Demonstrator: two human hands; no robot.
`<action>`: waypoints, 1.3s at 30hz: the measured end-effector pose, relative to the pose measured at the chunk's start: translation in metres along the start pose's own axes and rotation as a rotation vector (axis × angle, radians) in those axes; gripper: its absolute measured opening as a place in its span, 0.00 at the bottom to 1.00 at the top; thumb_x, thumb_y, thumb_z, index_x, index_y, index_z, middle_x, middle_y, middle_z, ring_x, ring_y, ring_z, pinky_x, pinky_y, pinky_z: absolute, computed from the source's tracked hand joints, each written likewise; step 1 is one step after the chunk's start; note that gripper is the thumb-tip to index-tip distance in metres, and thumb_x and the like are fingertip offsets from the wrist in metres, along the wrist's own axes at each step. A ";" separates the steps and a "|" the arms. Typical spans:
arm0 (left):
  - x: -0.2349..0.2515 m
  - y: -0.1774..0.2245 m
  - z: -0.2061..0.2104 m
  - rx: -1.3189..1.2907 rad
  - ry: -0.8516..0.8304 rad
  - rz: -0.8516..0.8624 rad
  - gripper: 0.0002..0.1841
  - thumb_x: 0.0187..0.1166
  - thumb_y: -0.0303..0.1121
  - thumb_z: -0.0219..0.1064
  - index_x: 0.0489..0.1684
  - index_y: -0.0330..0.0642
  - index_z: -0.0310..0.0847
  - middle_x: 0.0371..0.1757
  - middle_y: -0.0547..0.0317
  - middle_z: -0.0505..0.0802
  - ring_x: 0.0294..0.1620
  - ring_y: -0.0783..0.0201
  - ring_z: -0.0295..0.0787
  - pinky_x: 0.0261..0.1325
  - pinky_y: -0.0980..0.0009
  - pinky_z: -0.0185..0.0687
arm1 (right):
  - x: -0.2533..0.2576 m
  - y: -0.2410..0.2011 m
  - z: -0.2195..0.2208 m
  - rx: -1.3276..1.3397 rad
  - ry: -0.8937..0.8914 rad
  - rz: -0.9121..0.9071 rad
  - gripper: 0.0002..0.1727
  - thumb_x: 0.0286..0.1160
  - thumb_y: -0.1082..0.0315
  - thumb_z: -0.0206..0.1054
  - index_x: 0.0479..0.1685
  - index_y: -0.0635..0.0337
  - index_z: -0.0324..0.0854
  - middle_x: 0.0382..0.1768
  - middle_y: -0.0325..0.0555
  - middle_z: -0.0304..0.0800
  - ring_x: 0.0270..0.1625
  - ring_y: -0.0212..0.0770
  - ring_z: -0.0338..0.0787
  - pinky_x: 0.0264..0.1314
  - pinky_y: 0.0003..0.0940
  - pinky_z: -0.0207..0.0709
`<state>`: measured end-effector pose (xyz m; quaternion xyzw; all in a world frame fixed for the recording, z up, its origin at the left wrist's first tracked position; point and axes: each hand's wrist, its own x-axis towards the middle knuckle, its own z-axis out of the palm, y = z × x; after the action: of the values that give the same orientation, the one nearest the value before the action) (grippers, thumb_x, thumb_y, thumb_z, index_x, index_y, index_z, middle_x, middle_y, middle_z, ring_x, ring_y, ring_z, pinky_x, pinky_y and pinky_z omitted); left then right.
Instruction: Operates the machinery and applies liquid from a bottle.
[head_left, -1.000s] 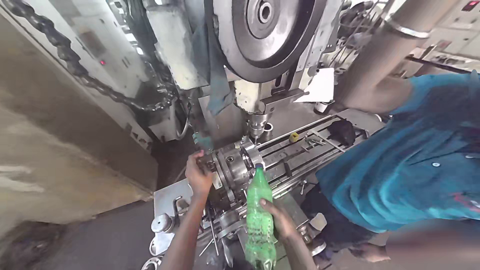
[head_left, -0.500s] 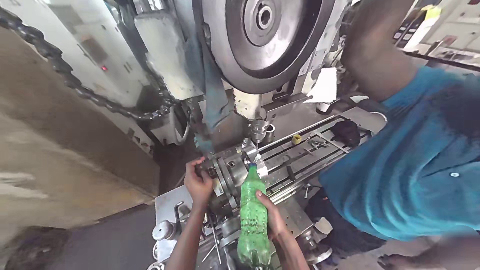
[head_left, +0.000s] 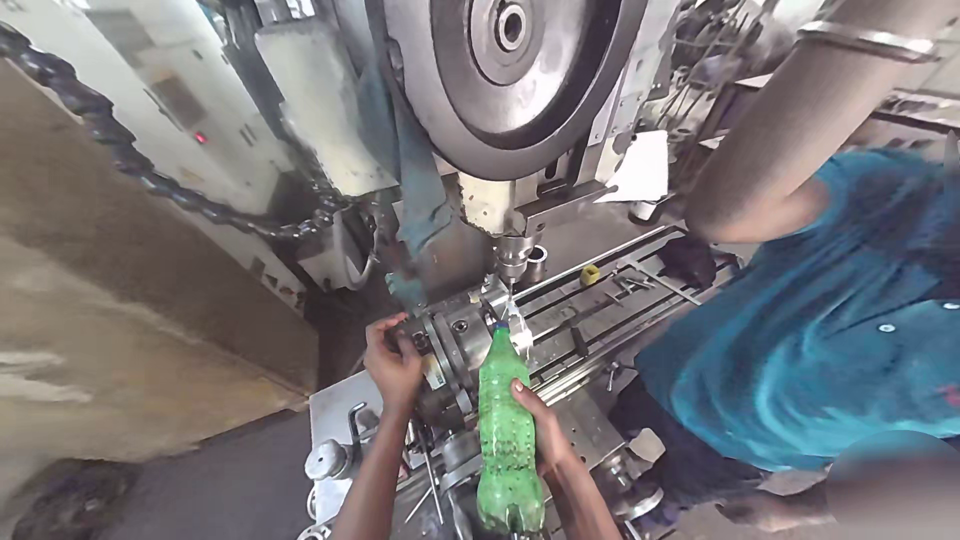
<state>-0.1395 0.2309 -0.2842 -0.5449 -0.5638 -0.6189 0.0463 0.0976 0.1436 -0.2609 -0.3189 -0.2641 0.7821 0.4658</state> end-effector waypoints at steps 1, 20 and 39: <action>0.000 0.000 0.000 -0.005 0.001 0.000 0.12 0.75 0.22 0.57 0.53 0.29 0.79 0.54 0.46 0.95 0.55 0.62 0.92 0.58 0.65 0.87 | 0.000 0.000 0.000 0.006 -0.002 0.000 0.25 0.80 0.49 0.59 0.63 0.60 0.77 0.40 0.50 0.96 0.40 0.41 0.97 0.44 0.40 0.94; -0.001 0.001 0.000 0.005 0.003 -0.022 0.12 0.75 0.24 0.57 0.53 0.30 0.79 0.54 0.48 0.94 0.60 0.61 0.91 0.65 0.62 0.85 | -0.003 0.004 -0.007 0.028 -0.039 0.000 0.30 0.77 0.47 0.63 0.68 0.62 0.72 0.42 0.54 0.95 0.41 0.44 0.97 0.46 0.43 0.93; -0.001 -0.004 0.001 -0.038 0.010 -0.007 0.13 0.74 0.19 0.54 0.52 0.30 0.80 0.54 0.47 0.95 0.60 0.61 0.91 0.64 0.64 0.86 | -0.003 0.008 -0.010 0.041 -0.054 -0.001 0.34 0.73 0.46 0.67 0.69 0.63 0.71 0.44 0.55 0.94 0.43 0.45 0.97 0.48 0.44 0.93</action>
<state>-0.1414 0.2324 -0.2879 -0.5406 -0.5537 -0.6324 0.0366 0.1011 0.1387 -0.2725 -0.2882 -0.2607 0.7954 0.4652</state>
